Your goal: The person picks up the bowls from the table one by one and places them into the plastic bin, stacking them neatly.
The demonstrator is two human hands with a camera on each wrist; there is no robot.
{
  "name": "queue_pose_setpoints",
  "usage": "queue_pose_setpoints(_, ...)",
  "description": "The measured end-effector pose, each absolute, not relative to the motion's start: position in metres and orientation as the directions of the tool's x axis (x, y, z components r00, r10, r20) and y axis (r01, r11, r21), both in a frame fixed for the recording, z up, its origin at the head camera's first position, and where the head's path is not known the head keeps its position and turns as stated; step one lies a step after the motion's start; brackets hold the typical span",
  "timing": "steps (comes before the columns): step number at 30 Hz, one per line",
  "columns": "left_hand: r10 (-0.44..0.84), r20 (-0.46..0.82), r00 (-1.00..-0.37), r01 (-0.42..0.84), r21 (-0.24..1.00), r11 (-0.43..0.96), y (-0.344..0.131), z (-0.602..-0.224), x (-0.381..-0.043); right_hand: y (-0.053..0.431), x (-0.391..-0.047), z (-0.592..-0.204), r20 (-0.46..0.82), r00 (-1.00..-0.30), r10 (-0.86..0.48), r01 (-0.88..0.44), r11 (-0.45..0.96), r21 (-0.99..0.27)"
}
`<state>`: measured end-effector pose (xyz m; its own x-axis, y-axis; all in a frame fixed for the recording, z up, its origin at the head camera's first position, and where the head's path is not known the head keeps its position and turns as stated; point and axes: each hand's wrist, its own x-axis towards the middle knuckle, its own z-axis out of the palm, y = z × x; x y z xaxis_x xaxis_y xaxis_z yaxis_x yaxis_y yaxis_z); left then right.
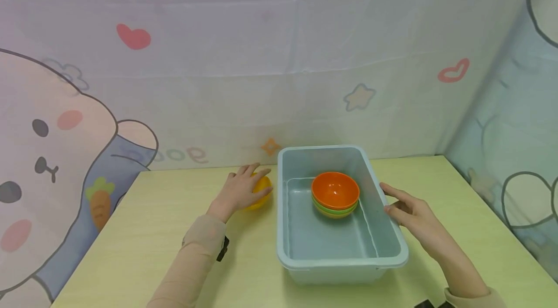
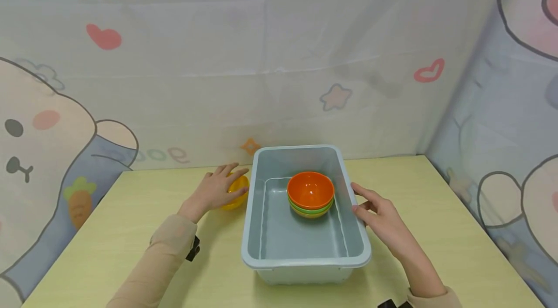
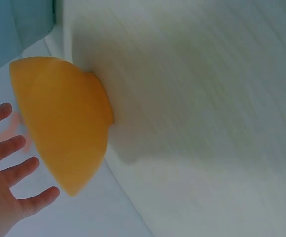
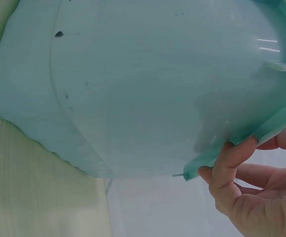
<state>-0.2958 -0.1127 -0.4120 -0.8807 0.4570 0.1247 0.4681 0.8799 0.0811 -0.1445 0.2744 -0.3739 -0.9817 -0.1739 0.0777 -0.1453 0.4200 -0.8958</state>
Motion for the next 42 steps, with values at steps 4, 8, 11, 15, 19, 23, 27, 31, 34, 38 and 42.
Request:
queue_pose_setpoints(4,0.452,0.12,-0.884,0.462,0.087,0.882,-0.114,-0.418,-0.297,0.275,-0.145,-0.373,0.077,-0.982,-0.172,-0.144,0.419,-0.897)
queue_pose_setpoints(8,0.43,0.086,-0.899,0.438,0.126,0.89,-0.115,-0.421,-0.297,0.275,-0.146,-0.374,0.078,-0.982,-0.175,-0.145,0.412,-0.899)
queue_pose_setpoints(11,0.412,0.058,-0.91,0.415,0.159,0.896,-0.114,-0.422,-0.297,0.275,-0.146,-0.374,0.077,-0.982,-0.172,-0.142,0.409,-0.902)
queue_pose_setpoints(15,0.404,0.045,-0.914,0.405,0.168,0.899,-0.112,-0.423,-0.297,0.275,-0.145,-0.375,0.076,-0.982,-0.173,-0.142,0.409,-0.902)
queue_pose_setpoints(19,0.401,0.033,-0.916,0.401,0.16,0.902,-0.112,-0.424,-0.297,0.276,-0.145,-0.375,0.077,-0.981,-0.177,-0.145,0.411,-0.9)
queue_pose_setpoints(23,0.4,0.03,-0.916,0.399,0.172,0.901,-0.112,-0.425,-0.296,0.275,-0.144,-0.374,0.079,-0.981,-0.179,-0.147,0.407,-0.901)
queue_pose_setpoints(27,0.402,0.022,-0.915,0.399,0.173,0.9,-0.112,-0.426,-0.296,0.276,-0.144,-0.374,0.075,-0.981,-0.179,-0.143,0.404,-0.904)
queue_pose_setpoints(31,0.402,0.013,-0.915,0.399,0.166,0.902,-0.112,-0.427,-0.297,0.275,-0.144,-0.373,0.071,-0.982,-0.175,-0.138,0.41,-0.901)
queue_pose_setpoints(34,0.403,0.013,-0.915,0.399,0.16,0.903,-0.112,-0.428,-0.298,0.275,-0.144,-0.373,0.068,-0.983,-0.171,-0.135,0.415,-0.9)
queue_pose_setpoints(38,0.406,0.019,-0.914,0.405,0.149,0.902,-0.112,-0.428,-0.299,0.275,-0.143,-0.373,0.067,-0.983,-0.17,-0.134,0.417,-0.899)
queue_pose_setpoints(42,0.409,0.027,-0.912,0.409,0.139,0.902,-0.112,-0.428,-0.299,0.275,-0.144,-0.373,0.071,-0.982,-0.172,-0.138,0.415,-0.899)
